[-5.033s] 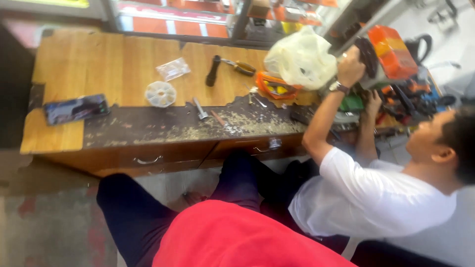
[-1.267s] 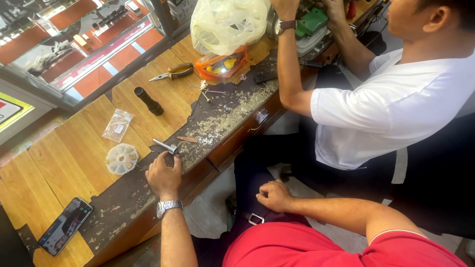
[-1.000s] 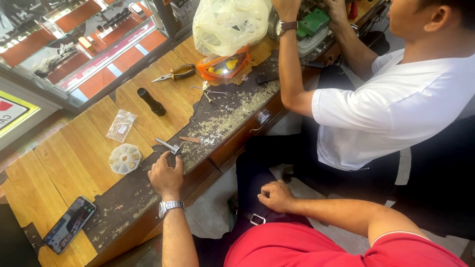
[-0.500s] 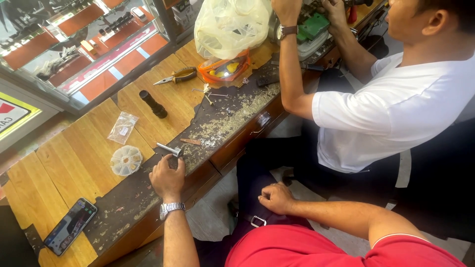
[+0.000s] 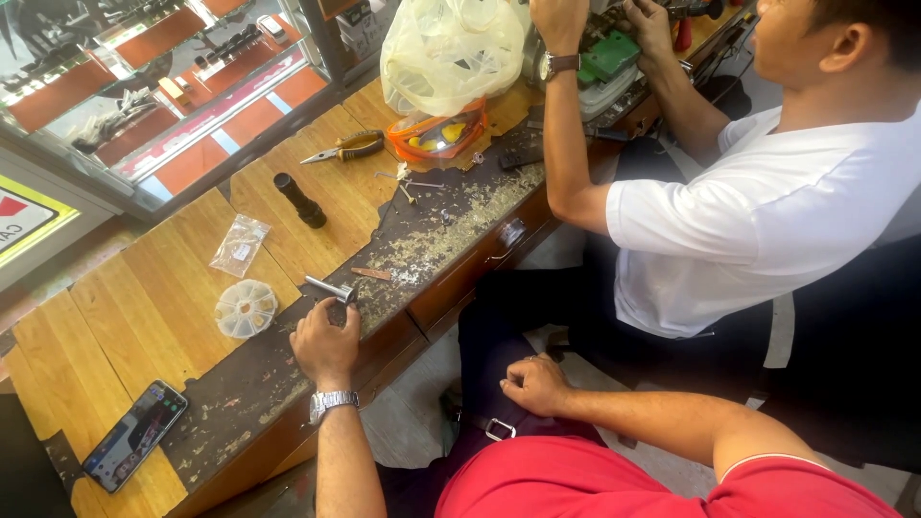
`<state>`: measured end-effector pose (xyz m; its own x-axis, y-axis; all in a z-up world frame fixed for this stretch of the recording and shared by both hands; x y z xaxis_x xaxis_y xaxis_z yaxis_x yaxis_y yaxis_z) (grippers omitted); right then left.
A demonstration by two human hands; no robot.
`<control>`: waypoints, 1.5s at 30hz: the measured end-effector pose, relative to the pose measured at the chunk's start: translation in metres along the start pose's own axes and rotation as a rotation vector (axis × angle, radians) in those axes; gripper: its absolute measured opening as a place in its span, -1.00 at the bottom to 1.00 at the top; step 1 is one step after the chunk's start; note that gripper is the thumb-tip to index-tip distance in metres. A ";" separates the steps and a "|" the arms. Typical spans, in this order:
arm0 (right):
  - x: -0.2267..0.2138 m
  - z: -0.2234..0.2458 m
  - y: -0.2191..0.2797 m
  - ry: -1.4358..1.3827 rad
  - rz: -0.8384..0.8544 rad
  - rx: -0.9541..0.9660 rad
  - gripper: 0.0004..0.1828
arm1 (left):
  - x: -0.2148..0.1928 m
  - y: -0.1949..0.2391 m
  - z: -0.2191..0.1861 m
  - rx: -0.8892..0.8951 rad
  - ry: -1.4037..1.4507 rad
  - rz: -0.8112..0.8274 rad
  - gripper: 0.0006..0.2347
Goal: A locksmith is performing maintenance or adjustment on a lock cylinder using a small tool at a workbench while another person operates a key duplication machine.
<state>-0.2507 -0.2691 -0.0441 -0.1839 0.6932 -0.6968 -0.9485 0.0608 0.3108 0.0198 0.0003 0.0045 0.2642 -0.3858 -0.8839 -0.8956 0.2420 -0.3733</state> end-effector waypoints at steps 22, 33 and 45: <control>-0.002 0.001 0.000 -0.003 -0.001 -0.004 -0.64 | -0.007 -0.002 -0.006 -0.019 0.011 0.034 -0.77; -0.001 0.000 0.001 -0.013 -0.012 -0.002 -0.64 | -0.009 -0.002 -0.006 -0.021 0.026 0.043 -0.78; -0.008 0.006 0.002 -0.024 -0.053 -0.018 -0.65 | 0.003 -0.001 -0.003 -0.019 0.021 0.074 -0.77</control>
<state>-0.2499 -0.2699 -0.0336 -0.1277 0.7064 -0.6962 -0.9613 0.0846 0.2622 0.0207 -0.0039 0.0036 0.1898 -0.3859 -0.9028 -0.9191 0.2536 -0.3016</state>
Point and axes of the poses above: each hand's wrist, its own y-axis away from the middle knuckle, its own x-axis out of the palm, z = x × y, the point moved 2 cm from there along -y, towards the middle knuckle, and after that the axes turned 12 degrees about z, right-handed, at the moved point
